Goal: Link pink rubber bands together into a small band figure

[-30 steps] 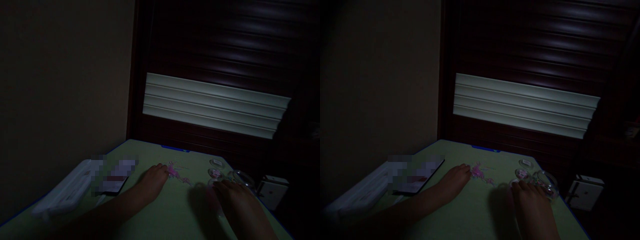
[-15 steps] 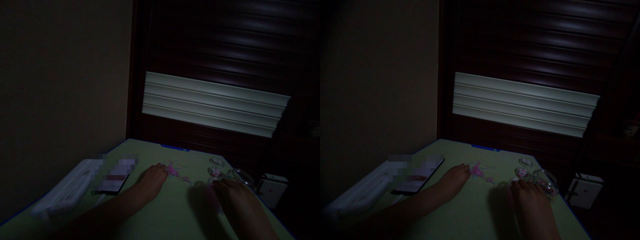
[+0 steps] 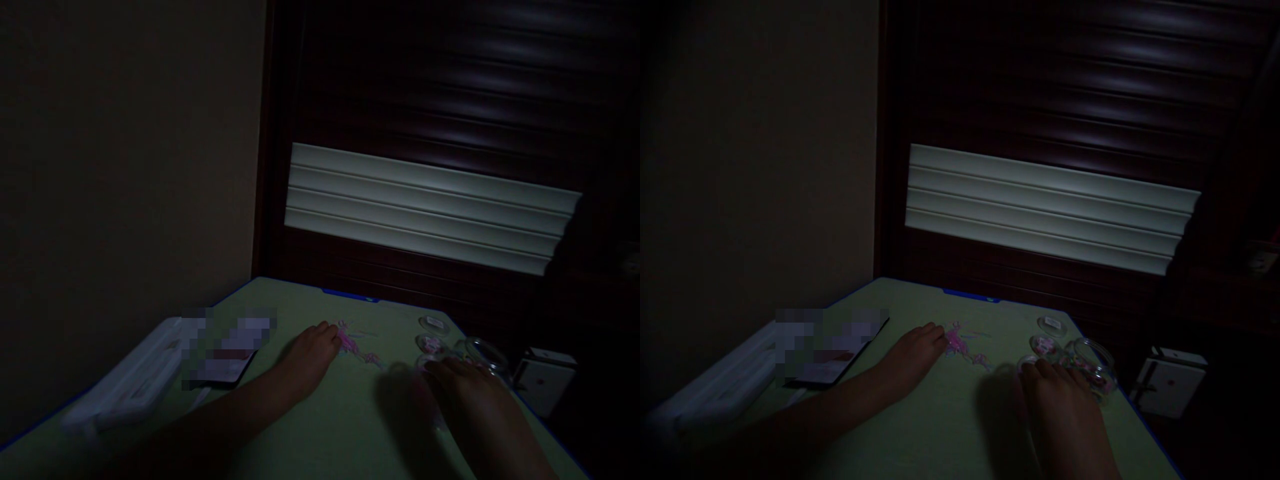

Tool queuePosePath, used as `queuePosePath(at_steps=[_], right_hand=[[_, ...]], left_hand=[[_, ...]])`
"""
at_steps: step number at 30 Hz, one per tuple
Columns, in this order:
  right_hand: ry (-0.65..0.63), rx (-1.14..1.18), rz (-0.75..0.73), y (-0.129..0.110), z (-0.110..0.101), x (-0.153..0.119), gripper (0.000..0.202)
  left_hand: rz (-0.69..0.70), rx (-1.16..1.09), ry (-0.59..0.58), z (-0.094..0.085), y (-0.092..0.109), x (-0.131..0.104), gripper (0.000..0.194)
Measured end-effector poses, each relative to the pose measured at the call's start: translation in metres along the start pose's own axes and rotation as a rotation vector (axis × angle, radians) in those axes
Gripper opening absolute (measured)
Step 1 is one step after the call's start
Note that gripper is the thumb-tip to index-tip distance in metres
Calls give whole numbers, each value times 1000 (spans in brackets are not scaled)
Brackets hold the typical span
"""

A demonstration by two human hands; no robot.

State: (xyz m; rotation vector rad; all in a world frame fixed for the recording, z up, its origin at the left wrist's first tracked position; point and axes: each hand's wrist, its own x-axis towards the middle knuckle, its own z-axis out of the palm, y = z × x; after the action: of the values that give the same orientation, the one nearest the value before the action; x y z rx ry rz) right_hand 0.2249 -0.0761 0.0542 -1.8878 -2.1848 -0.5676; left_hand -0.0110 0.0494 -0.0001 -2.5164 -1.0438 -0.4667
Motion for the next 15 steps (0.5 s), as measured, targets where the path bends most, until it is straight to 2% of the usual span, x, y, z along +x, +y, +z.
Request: queuePosePath(at_steps=[7, 15], right_hand=[[37, 10, -20, 2, 5, 1, 26], [44, 1, -29, 0, 5, 3, 25]], left_hand=[[27, 23, -15, 8, -3, -1, 19], [-6, 11, -4, 14, -4, 0, 16]])
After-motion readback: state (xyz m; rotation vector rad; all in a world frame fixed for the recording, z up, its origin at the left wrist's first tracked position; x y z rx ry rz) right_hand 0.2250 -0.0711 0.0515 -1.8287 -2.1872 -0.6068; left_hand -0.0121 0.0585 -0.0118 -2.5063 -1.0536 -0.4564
